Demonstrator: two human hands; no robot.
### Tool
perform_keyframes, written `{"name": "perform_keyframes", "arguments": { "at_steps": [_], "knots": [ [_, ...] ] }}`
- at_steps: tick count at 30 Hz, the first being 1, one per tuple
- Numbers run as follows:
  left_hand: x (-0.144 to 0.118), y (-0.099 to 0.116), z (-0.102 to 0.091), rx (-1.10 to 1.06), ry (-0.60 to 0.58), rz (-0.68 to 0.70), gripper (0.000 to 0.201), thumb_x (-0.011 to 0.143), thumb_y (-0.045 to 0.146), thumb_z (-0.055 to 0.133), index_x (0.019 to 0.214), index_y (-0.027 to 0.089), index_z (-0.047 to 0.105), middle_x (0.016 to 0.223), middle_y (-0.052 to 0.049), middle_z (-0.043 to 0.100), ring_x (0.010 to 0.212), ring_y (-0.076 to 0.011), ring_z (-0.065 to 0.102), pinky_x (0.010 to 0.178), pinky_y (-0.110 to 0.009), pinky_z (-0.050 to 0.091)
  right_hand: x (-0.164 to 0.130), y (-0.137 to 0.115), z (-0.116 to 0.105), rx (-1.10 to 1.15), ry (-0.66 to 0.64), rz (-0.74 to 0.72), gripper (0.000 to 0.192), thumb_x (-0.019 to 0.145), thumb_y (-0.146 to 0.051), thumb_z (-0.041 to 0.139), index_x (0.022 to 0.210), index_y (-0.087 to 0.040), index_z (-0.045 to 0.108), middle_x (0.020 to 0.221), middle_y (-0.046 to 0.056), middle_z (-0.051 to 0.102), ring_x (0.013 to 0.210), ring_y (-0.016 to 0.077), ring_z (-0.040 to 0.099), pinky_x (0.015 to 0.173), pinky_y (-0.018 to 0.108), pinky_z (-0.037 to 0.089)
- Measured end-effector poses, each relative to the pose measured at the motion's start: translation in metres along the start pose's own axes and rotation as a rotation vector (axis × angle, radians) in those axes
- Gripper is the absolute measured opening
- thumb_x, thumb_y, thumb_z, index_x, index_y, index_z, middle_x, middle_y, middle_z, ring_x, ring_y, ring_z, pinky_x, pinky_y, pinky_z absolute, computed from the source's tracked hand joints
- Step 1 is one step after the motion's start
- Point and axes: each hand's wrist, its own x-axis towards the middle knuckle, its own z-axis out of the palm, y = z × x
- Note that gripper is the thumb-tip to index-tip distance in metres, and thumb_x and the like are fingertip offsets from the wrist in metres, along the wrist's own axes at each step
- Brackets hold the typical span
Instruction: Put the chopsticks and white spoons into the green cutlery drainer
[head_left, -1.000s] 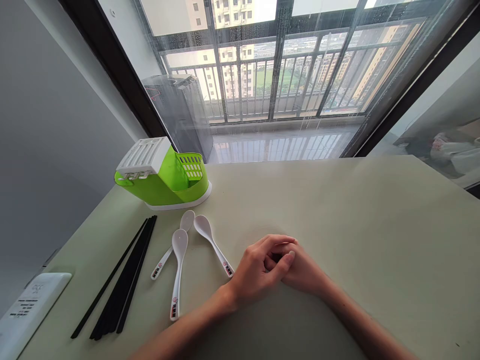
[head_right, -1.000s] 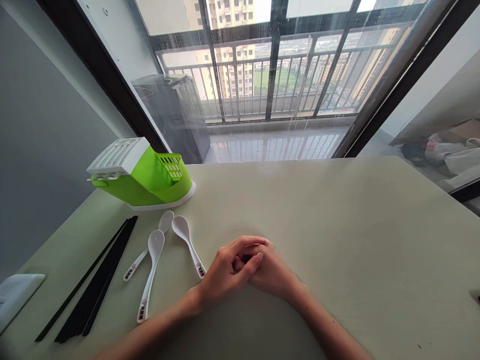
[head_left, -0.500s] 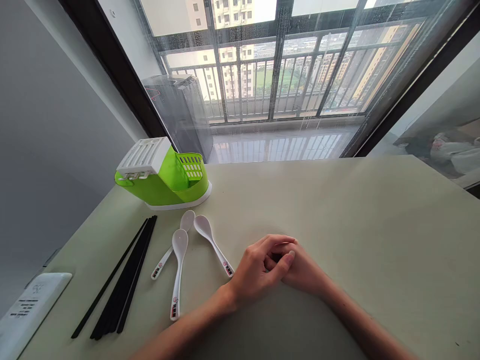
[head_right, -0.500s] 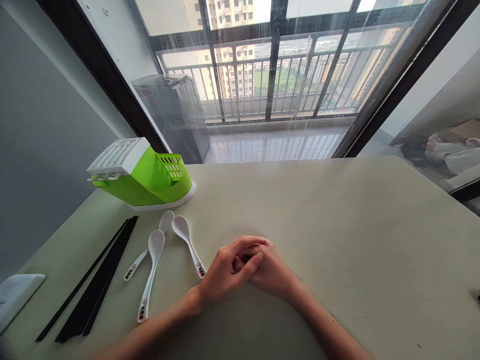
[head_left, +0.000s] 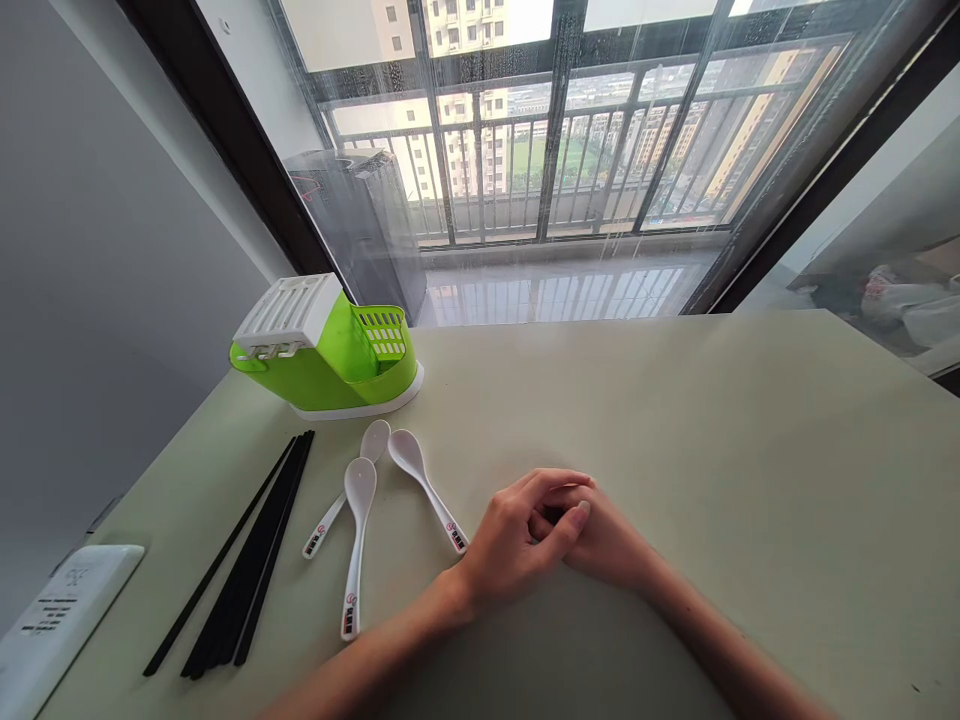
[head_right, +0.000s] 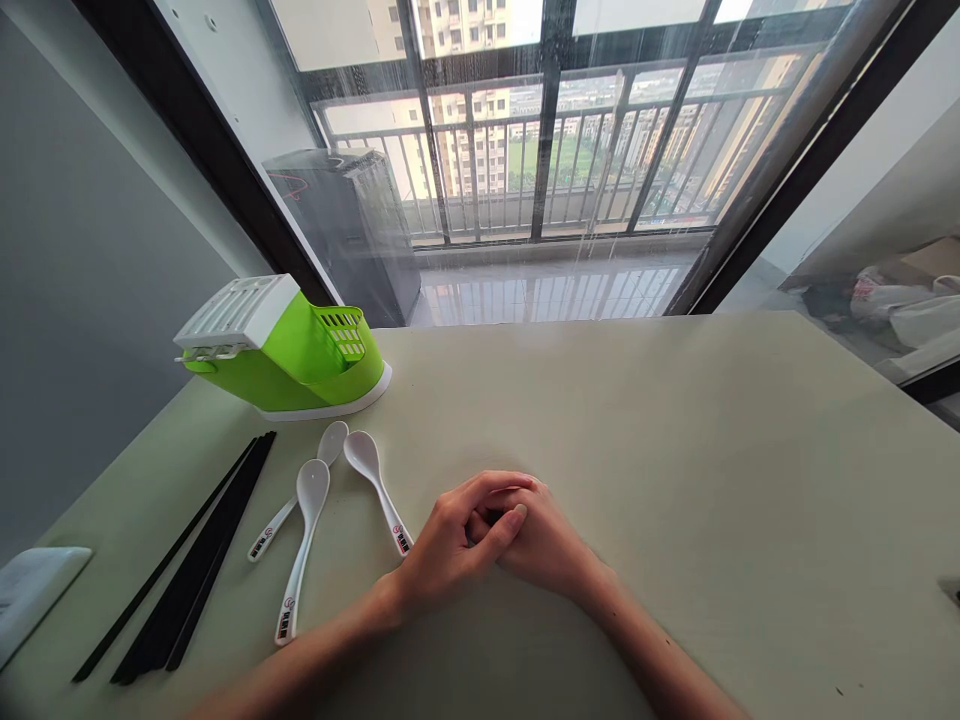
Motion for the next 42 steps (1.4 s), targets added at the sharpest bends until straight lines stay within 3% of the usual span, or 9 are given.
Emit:
{"name": "perform_keyframes", "arguments": {
  "at_steps": [42],
  "knots": [
    [0.0, -0.003, 0.0, 0.045, 0.022, -0.002, 0.032, 0.102, 0.031, 0.058, 0.132, 0.025, 0.067, 0.128, -0.006, 0.074, 0.118, -0.0206, 0.069, 0.104, -0.034, 0.053, 0.002, 0.006, 0.002, -0.036, 0.01, -0.025, 0.02, 0.082, -0.018, 0.055, 0.062, -0.019, 0.061, 0.066, 0.001, 0.068, 0.064, 0.0138, 0.059, 0.06, 0.025, 0.042]
  ]
}}
